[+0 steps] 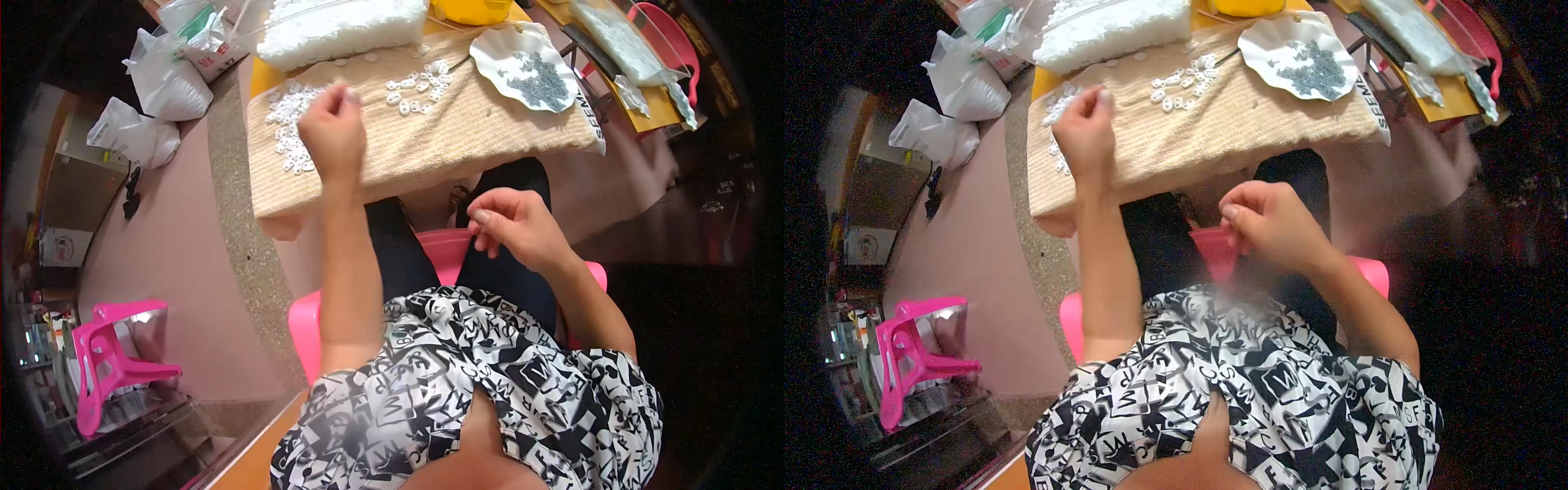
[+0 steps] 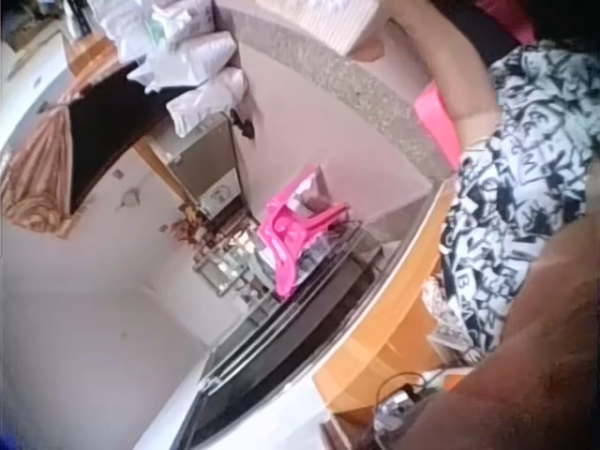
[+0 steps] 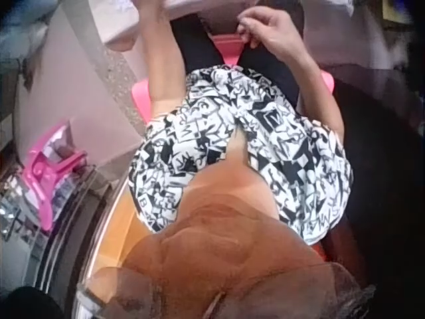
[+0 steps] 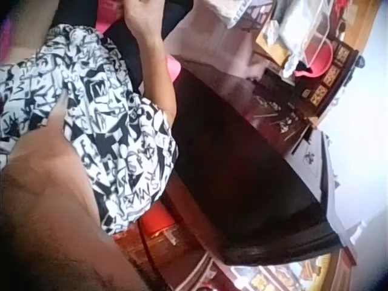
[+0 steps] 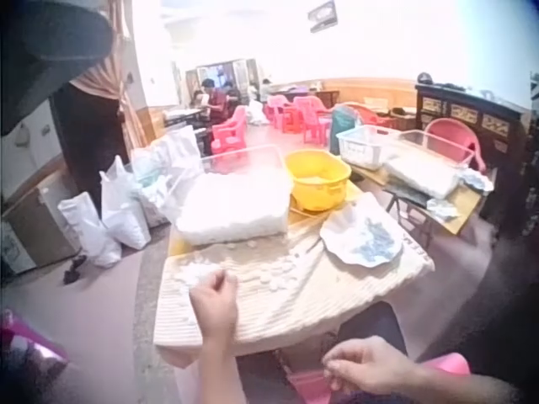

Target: Assembling small hardware components by hand, joining white plastic parts with small pins.

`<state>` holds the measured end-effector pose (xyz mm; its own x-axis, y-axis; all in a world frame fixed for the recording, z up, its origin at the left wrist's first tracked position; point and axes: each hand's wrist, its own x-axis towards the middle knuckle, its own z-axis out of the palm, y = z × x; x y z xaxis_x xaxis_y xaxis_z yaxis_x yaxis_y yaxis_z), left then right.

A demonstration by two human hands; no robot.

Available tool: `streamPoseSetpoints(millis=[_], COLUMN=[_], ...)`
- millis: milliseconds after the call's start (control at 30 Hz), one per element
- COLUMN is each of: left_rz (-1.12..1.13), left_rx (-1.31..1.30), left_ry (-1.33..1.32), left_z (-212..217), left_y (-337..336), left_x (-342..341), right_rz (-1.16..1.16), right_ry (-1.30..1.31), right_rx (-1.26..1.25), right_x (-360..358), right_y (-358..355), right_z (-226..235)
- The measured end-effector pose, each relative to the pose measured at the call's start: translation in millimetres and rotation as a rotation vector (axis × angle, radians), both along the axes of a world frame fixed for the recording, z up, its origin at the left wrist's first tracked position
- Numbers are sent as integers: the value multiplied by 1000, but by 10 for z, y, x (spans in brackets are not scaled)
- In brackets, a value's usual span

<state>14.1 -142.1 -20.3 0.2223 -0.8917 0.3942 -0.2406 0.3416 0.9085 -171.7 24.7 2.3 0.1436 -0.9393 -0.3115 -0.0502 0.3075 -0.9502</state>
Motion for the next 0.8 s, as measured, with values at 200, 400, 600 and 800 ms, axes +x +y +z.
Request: streamPoseSetpoints(millis=[200, 400, 600, 800], left_rz=[197, 85, -3, -348], left_rx=[-50, 109, 66, -153], left_ry=[-486, -768, -510, -633], left_z=[-260, -440, -402, -125], left_y=[-1368, -1714, -1571, -902], left_x=[873, 1202, 1101, 451], right_rz=[65, 81, 11, -73], right_ry=[229, 340, 514, 806], right_rx=[-54, -142, -384, -654], right_x=[-158, -195, -337, -523], right_y=[66, -167, -451, -762], right_z=[32, 67, 35, 1])
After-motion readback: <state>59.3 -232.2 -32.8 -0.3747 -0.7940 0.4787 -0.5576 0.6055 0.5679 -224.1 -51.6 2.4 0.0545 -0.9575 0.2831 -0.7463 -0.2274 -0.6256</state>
